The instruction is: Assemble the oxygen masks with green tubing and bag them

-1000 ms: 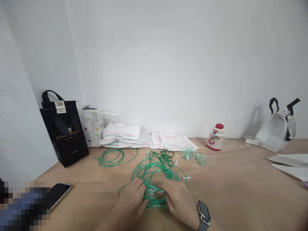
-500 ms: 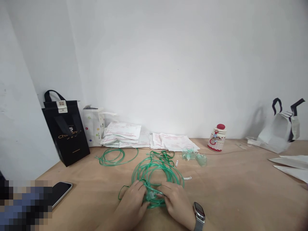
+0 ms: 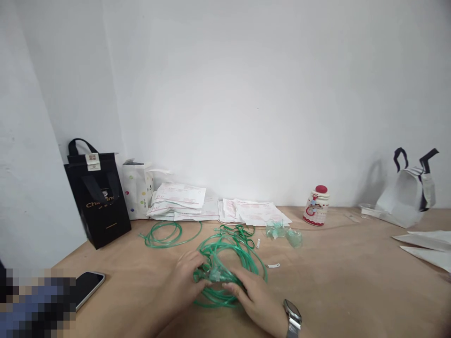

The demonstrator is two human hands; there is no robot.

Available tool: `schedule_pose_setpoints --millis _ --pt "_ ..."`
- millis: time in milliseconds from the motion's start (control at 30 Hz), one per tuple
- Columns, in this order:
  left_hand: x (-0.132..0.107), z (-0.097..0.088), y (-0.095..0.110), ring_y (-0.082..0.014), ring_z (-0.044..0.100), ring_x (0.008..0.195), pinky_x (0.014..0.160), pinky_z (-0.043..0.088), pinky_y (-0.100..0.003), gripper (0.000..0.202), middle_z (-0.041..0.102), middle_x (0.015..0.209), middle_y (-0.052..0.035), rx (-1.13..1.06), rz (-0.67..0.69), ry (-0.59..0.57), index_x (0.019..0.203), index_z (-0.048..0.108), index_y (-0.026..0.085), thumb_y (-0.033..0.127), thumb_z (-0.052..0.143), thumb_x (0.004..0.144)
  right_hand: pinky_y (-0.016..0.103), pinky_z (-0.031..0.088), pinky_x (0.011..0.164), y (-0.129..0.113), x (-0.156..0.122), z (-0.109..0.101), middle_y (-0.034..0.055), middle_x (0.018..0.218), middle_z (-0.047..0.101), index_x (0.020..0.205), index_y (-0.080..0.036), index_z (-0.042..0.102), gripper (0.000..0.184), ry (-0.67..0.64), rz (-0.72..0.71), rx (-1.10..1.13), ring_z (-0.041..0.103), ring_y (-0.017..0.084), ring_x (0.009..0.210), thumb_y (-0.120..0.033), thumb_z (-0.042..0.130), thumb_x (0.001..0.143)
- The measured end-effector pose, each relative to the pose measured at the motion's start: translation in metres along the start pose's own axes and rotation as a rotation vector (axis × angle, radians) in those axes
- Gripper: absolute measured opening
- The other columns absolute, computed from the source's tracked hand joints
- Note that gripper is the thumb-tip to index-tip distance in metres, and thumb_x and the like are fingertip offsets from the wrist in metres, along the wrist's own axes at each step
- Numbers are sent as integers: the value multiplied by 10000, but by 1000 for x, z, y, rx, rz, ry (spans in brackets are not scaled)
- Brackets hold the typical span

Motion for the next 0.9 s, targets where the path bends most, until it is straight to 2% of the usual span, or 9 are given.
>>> schedule_pose_setpoints --millis 67,167,267,400,567,700,767,833,900 --pt "4 -3 1 -200 489 700 652 361 -271 173 567 678 -9 33 20 7 642 608 196 201 725 515 280 417 779 0 2 -6 56 971 600 1082 -230 496 269 36 -33 40 543 173 916 -254 317 882" --pt "7 -5 -4 -176 495 644 604 369 -249 224 550 615 11 -72 -92 36 603 577 172 208 756 473 295 432 772 5 4 -11 59 957 591 1090 -237 498 284 16 -57 72 540 174 904 -234 309 879" --pt "10 -8 -9 -135 477 578 556 364 -223 244 518 565 36 -256 -186 54 585 539 164 205 757 484 278 459 670 17 6 -9 34 804 605 969 -216 561 275 -80 -11 171 565 152 707 -249 302 880" --pt "15 -14 -12 -113 490 568 539 370 -200 212 536 577 39 -460 -222 67 628 565 153 218 743 534 234 432 524 34 8 -3 0 638 570 770 -172 580 315 -210 119 339 509 116 518 -308 315 875" --pt "15 -13 -20 -126 559 663 635 419 -205 164 629 682 -11 -694 -302 57 716 634 127 230 708 611 245 419 545 43 11 -7 -10 603 527 782 -181 585 328 -42 172 392 491 136 581 -396 348 853" --pt "11 -7 -21 -115 574 653 612 444 -201 143 647 697 -26 -931 -419 -40 749 658 122 229 679 657 318 420 776 31 14 -24 50 853 595 974 -191 569 320 88 148 417 522 194 838 -416 392 831" --pt "10 -5 -19 -132 591 694 644 461 -226 166 664 748 -51 -1013 -448 -89 807 666 115 227 656 685 338 395 828 18 15 -39 63 916 586 984 -194 564 310 125 113 415 500 207 897 -415 426 816" --pt "9 -3 -15 -157 600 769 705 463 -256 197 674 818 -76 -1075 -445 -120 865 663 108 217 638 704 303 425 723 5 17 -56 44 798 572 898 -192 580 284 184 135 445 504 182 781 -427 459 796" --pt "8 -3 -11 -171 597 823 746 451 -265 191 675 865 -84 -1112 -421 -133 871 663 108 202 633 707 224 373 489 -6 19 -71 -23 573 452 780 -173 568 299 199 211 586 414 107 526 -459 482 774"
Point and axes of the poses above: each hand's wrist, its own x-axis towards the middle knuckle, its own z-axis out of the palm, y = z × x, the point moved 3 cm from there along x, towards the middle knuckle
